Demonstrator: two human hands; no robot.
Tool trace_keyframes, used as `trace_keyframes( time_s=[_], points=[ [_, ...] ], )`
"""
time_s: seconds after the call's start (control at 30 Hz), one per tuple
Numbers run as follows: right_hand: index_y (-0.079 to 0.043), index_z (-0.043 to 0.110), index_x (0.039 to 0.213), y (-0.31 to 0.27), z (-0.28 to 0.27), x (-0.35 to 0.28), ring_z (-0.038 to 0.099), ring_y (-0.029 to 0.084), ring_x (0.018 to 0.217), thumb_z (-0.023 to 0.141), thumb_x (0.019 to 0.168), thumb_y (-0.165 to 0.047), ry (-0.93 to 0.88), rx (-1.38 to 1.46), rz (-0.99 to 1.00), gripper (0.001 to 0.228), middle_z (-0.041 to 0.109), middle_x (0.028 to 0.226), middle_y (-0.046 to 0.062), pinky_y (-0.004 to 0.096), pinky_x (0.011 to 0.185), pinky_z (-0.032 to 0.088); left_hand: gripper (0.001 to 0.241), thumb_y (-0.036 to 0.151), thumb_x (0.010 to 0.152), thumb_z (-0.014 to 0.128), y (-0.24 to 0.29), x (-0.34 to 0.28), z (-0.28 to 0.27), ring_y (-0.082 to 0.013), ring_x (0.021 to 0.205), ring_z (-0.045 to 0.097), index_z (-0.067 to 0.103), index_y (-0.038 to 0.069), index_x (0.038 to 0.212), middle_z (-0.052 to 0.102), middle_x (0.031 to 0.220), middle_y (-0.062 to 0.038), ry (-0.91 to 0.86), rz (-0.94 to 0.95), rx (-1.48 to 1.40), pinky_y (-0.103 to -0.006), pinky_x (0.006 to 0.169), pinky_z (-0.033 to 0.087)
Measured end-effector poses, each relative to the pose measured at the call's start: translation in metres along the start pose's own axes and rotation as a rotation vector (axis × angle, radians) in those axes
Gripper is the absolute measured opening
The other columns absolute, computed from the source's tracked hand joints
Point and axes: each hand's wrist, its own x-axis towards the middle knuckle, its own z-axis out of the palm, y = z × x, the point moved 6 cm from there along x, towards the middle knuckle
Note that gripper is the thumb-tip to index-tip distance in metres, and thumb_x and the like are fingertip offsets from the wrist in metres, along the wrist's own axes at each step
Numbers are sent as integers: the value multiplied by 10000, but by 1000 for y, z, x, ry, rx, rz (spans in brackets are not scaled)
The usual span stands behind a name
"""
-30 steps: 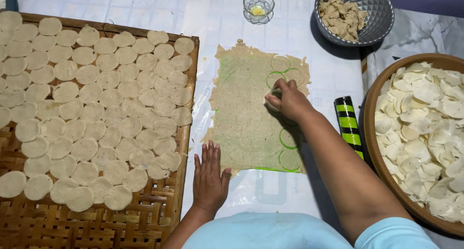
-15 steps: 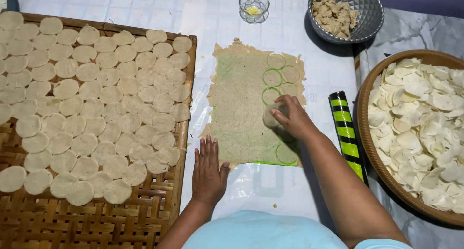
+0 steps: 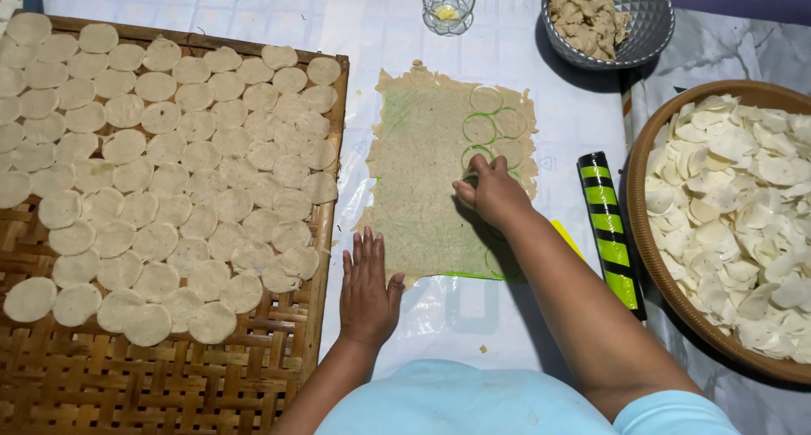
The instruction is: Rolling out dough and cutting it into small circles using a circular cutter.
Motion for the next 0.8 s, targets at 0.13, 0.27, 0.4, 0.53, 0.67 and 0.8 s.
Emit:
trace_keyframes(
  time_s=[0.13,0.27,0.4,0.53,0.67,0.8],
  points=[
    [-199,412,1277,5,3,2,609,645,1074,504,1006,-552,-50,1,-57,454,429,1322,231,683,966,517,707,480,1078,267,1,0,-2,-399,1571,93,190,26,1614,138,1697,-226,8,5,8,-540,1259,41],
    [-195,411,1275,7,3,4,608,650,1061,515,1013,-529,-33,-4,-52,437,425,1324,234,679,957,520,708,476,1077,282,2,0,-1,-405,1568,104,200,20,1612,147,1694,-232,13,10,-13,-547,1257,51],
    [-196,414,1281,7,3,3,594,663,1077,543,1004,-512,-76,-13,-91,439,426,1329,251,688,959,515,712,490,1077,270,1,-1,-1,-393,1571,99,201,26,1613,148,1697,-221,14,12,-13,-540,1258,50],
    [-188,414,1259,7,1,5,629,625,1041,535,1011,-545,5,-12,-47,451,423,1311,230,649,951,544,707,482,1082,278,1,0,-1,-391,1571,99,195,25,1615,151,1696,-222,17,18,-2,-538,1257,48],
    [-205,455,1287,17,-5,-3,595,610,1125,595,989,-512,14,85,-92,450,455,1323,234,645,993,507,704,478,1081,277,1,-2,-3,-395,1570,106,205,23,1613,156,1694,-225,31,29,-8,-544,1257,52],
    [-235,500,1328,7,-26,-45,560,515,1255,639,980,-431,85,221,-127,423,495,1297,185,608,1034,480,705,476,1078,287,-1,-2,-1,-391,1572,108,204,29,1616,158,1699,-216,51,42,-17,-543,1256,63]
  ],
)
